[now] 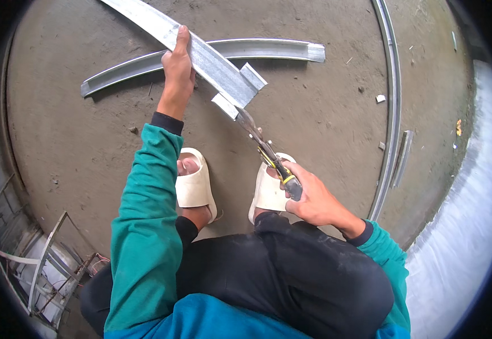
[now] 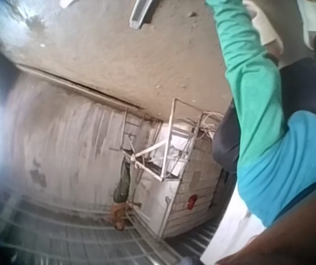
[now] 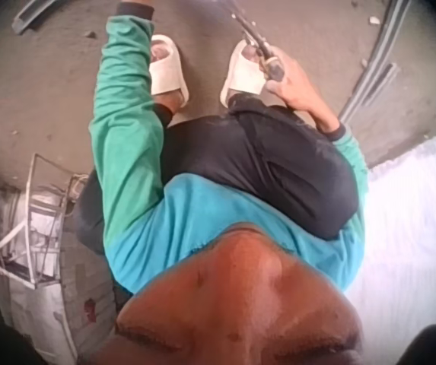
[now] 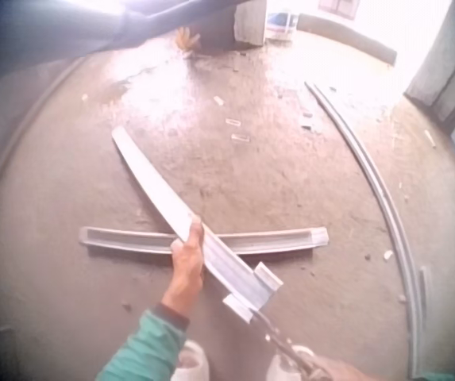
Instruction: The person uses a pair of snips to cut and shape several metal studs on a construction site floor.
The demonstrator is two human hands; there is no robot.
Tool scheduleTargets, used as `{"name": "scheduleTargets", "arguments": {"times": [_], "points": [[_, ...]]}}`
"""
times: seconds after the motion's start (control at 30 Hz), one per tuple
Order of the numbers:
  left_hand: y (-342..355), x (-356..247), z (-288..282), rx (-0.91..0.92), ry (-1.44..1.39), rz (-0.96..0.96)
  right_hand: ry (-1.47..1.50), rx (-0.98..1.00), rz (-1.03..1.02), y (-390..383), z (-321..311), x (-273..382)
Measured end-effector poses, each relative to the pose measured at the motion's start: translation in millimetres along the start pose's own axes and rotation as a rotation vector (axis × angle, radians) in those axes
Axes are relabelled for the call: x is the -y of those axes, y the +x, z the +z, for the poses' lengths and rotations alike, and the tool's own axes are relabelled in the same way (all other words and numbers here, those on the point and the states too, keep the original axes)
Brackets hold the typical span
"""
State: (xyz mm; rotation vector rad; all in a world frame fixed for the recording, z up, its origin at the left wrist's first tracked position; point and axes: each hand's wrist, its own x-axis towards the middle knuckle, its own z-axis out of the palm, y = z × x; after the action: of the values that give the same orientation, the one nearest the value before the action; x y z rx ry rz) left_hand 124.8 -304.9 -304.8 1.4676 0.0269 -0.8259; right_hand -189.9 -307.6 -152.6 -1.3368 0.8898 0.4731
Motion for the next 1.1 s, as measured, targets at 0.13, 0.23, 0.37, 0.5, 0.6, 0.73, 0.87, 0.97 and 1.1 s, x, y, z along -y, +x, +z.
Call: {"name": "scheduleTargets", "arguments": {"times": [0.13,0.23,0.37,0.5,0.6,0.73,0.87,0.97,1.1], "points": [[3.2,2.0,-0.3,-0.023,0.004,0.027,0.056,-0.008,0.033,-0.4,2.9,3.8],[3.7,4.3,1.9,-0.018,-0.021,0.048,0.061,-0.012,0.003,-0.1,1.4,-3.4],[2.0,3.5,1.6,-0.015,0.005,0.020,0.000,-0.019,-0.016,0.9,-0.1,-4.4],[0.8,3.6,2.0,0.001,-0.028,0.038,-0.022,-0.015,-0.003,2.7,-2.4,-3.0],[2.7,6.6,0.3,0.009,-0.033,0.062,-0.038,-0.015,0.004,2.9,-2.5,-4.3],[3.0,6.3,0.8,0.009,0.034,0.035,0.026,-0.036,0.023,1.9,0.7,-3.3],[6.0,9.7,2.2,-0.001,0.021,0.067,0.022,-0.013,-0.001,2.9,-1.4,-4.4],[6.3,12.1,0.1,0.013,0.008,0.079,0.016,-0.009,-0.009,3.9,-1.2,-4.8],[2.7,9.2,1.1,0.009,0.006,0.075,-0.012,-0.019,-0.021,4.4,-0.7,-2.4]]}}
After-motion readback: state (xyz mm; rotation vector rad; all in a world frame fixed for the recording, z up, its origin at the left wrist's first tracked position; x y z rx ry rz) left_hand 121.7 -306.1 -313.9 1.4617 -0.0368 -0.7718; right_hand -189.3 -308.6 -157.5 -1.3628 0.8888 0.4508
